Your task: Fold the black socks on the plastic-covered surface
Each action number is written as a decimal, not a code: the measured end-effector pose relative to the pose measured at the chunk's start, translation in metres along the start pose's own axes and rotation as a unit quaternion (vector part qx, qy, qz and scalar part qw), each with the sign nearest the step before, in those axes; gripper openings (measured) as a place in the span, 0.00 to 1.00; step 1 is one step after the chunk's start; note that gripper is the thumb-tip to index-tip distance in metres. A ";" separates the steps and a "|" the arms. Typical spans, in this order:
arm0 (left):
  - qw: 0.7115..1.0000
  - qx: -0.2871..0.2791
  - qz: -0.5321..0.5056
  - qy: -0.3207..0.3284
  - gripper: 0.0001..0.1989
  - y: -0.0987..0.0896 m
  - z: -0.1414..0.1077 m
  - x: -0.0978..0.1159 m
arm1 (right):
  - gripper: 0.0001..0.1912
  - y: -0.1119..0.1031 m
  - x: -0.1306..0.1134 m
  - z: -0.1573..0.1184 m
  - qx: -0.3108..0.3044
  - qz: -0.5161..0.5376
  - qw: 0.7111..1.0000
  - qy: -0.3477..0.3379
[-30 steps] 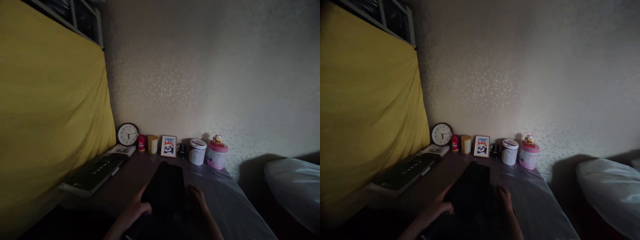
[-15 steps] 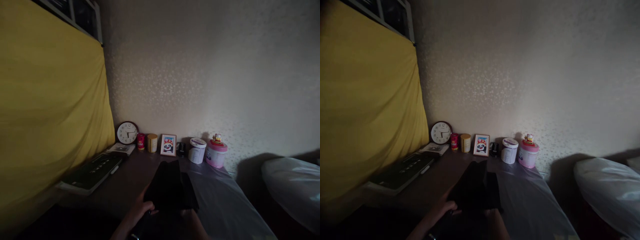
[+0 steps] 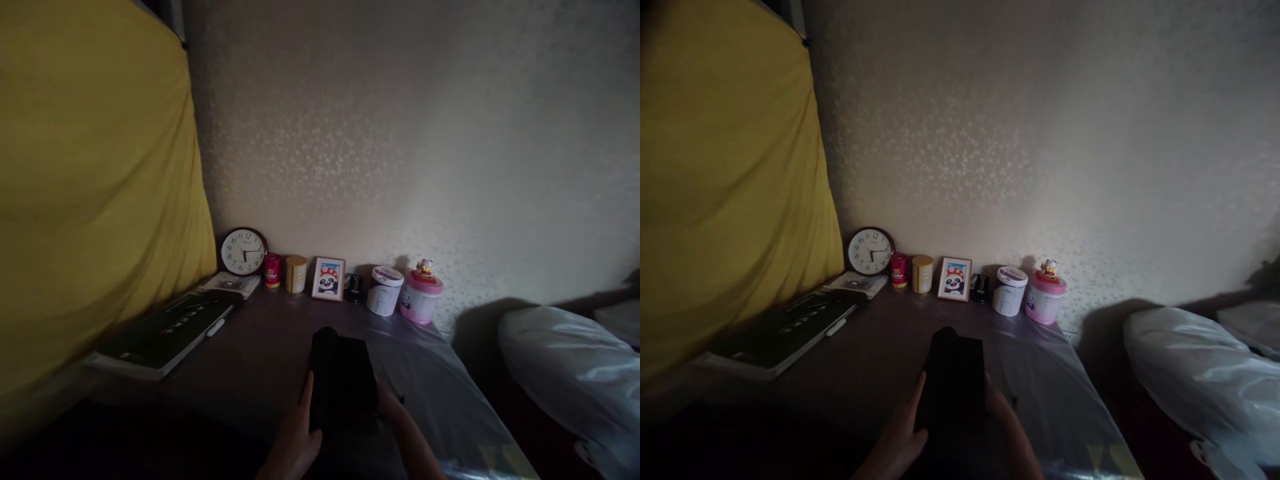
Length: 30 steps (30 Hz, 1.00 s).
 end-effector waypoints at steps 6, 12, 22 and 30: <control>0.995 -0.013 0.094 -0.022 0.47 0.006 -0.001 0.007 | 0.22 -0.032 -0.009 0.003 0.091 -0.045 0.991 0.087; 0.990 -0.018 0.138 -0.037 0.48 0.009 -0.004 0.010 | 0.23 -0.027 -0.034 -0.007 0.061 -0.097 0.989 0.095; 0.984 -0.037 0.161 -0.066 0.47 0.010 -0.003 0.013 | 0.16 -0.019 -0.053 0.018 -0.007 -0.018 0.995 0.098; 0.978 -0.039 0.188 -0.081 0.43 0.014 0.000 0.010 | 0.23 0.031 -0.099 0.057 0.003 0.129 0.988 0.090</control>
Point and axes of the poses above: each hand's wrist, its own z-axis towards the middle knuckle, its own y-axis out of the palm, x = y × z, the point moved 4 cm from there along z, towards the middle knuckle, and after that the axes turned 8 degrees about -x, right-handed, at the moved point
